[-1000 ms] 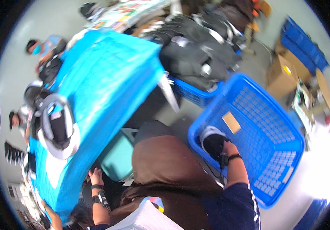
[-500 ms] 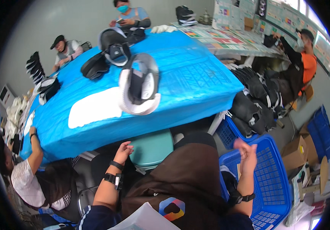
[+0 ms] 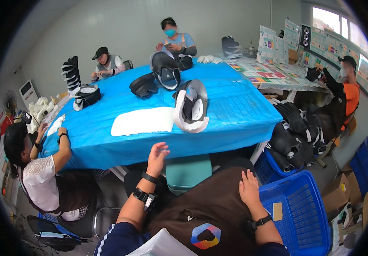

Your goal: The person picks up a white shoe component, inserts a white liner into it by hand, and then places the assembled piece into a blue plastic crate.

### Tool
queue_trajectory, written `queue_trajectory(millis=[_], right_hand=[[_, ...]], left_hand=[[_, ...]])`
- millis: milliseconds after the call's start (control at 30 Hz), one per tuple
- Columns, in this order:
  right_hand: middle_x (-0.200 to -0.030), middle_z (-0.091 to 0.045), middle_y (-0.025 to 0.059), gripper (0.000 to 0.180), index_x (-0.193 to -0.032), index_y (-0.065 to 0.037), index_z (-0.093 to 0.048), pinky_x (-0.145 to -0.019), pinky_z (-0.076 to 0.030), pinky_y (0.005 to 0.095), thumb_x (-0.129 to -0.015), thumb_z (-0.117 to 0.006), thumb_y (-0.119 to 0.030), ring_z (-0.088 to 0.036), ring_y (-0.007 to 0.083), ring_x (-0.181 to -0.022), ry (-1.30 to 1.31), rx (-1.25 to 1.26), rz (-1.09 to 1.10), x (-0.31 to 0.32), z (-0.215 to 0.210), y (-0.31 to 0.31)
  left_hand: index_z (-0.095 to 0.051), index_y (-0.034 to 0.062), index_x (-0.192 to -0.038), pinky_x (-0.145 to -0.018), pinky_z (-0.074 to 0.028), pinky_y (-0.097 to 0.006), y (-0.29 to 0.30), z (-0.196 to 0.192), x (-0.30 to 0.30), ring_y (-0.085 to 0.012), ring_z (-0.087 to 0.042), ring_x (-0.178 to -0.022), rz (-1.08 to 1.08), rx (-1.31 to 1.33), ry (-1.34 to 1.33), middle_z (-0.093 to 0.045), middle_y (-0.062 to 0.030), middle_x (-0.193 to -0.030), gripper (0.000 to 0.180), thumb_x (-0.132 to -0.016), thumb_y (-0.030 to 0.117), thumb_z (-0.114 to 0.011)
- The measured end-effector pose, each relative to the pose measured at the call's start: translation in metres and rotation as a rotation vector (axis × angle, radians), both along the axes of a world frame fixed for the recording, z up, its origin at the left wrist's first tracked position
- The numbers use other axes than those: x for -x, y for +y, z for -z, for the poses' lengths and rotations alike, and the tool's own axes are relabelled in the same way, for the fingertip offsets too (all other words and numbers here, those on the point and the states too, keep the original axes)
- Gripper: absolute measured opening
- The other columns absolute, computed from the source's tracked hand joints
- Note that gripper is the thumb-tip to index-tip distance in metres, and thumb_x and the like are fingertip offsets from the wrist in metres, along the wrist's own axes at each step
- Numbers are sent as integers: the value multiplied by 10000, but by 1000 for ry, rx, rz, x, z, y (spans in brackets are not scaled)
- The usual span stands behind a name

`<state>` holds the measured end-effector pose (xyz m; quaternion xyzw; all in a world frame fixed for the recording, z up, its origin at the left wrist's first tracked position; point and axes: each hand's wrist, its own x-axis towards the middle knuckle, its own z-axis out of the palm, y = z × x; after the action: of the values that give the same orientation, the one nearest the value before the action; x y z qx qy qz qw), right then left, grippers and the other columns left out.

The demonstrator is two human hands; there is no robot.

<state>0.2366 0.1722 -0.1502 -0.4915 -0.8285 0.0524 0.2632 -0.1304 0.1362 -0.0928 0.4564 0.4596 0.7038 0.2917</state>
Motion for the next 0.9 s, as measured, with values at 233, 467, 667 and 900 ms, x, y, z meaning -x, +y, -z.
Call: queue_trajectory(millis=[233, 467, 667, 900], right_hand=[[-1289, -365, 214, 430, -1205, -34, -445, -973, -267, 458, -796, -482, -161, -351, 369, -1179, 19, -3, 57, -7, 9, -2], [-1264, -387, 216, 425, -1163, -14, -479, -953, -261, 474, -756, -506, -133, -367, 392, -1135, 80, -4, 62, -2, 9, -1], [-1227, -418, 206, 450, -1113, -39, -512, -917, -289, 487, -682, -543, -164, -401, 385, -1088, 34, -81, 71, 1, 20, 15], [-1197, -423, 196, 446, -1079, -66, -516, -874, -315, 492, -643, -568, -145, -411, 382, -1052, -25, -104, 70, 14, 6, 28]], left_hand=[[-437, 42, -1113, -698, -440, -243, 77, -95, 25, -128, -520, -778, -77, -118, 429, -492, -81, -1035, 318, -807, 46, -525], [-422, -3, -1118, -792, -436, -347, 197, -143, 100, -307, -522, -921, -357, 83, 700, -484, -204, -1073, 435, -742, 150, -579], [-432, -73, -1124, -899, -378, -414, 262, -172, 144, -412, -468, -1035, -623, 355, 721, -497, -292, -1084, 541, -705, 240, -570], [-317, -136, -1211, -947, -336, -376, 298, -173, 195, -404, -414, -1112, -696, 455, 633, -437, -324, -1155, 640, -733, 231, -534]])
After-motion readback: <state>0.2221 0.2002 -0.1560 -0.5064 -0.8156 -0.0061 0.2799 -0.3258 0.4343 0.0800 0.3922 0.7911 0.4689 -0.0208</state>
